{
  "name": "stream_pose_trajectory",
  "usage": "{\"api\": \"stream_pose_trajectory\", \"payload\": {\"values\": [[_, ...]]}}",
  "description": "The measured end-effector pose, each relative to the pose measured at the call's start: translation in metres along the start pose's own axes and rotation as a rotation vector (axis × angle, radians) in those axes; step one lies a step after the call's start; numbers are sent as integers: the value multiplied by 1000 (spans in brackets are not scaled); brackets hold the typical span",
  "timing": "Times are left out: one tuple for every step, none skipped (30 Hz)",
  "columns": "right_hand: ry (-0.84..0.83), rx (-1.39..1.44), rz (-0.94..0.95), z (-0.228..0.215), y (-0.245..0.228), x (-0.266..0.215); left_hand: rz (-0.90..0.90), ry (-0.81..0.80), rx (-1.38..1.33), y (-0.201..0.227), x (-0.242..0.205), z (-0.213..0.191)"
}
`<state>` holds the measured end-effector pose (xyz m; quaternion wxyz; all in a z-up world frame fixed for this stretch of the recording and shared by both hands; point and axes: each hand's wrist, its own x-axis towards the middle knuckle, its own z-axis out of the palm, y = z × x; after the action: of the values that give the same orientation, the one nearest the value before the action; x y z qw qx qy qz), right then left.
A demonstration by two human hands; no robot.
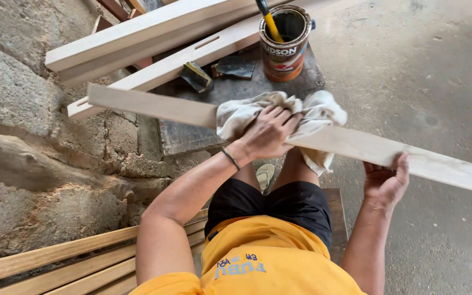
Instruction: The person applies a finish to a wooden plank using a brush, then wipes the plank with a cloth. They then use a chisel to carve or smooth the surface of the plank.
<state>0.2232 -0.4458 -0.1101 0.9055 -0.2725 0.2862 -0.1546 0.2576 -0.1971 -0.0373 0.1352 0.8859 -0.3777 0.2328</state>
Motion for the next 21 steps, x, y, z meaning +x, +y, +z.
{"api": "stream_pose_trajectory", "payload": {"values": [[-4,-1,2,-1,6,2,-3,2,3,-6,-10,2],[-29,-54,19,-1,13,5,-50,-12,-16,-12,-19,3],[-52,-109,35,-3,19,7,-97,-25,-39,-18,-29,6],[-55,-112,35,-1,23,9,-100,-23,-38,-26,-37,8],[-139,-118,23,-1,26,10,-122,-29,-38,-32,-45,10],[-222,-124,12,0,30,11,-143,-35,-37,-39,-53,13],[-221,-130,10,5,34,11,-145,-32,-42,-44,-57,11],[-222,-141,17,10,37,11,-168,-35,-57,-48,-61,9],[-222,-152,23,14,41,11,-189,-38,-73,-53,-65,7],[-220,-156,20,20,41,10,-190,-35,-78,-59,-66,7],[-243,-181,4,25,42,9,-215,-27,-89,-63,-68,7],[-266,-206,-12,29,42,7,-239,-18,-100,-67,-71,7],[-261,-210,-12,30,46,10,-241,-20,-106,-69,-72,6],[-248,-187,22,30,49,13,-293,-41,-157,-71,-73,4],[-239,-162,55,31,53,17,-344,-59,-204,-74,-73,2],[-237,-164,54,31,55,14,-345,-60,-207,-74,-71,-5],[-214,-159,55,32,58,12,-441,-75,-347,-74,-68,-11],[-192,-154,55,33,60,9,-537,-91,-488,-74,-64,-18],[-191,-157,53,27,60,11,-538,-89,-492,-82,-64,4],[-187,-156,45,22,61,13,-609,-100,-457,-89,-64,26],[-181,-149,35,16,62,15,-674,-114,-420,-97,-63,48]]}}
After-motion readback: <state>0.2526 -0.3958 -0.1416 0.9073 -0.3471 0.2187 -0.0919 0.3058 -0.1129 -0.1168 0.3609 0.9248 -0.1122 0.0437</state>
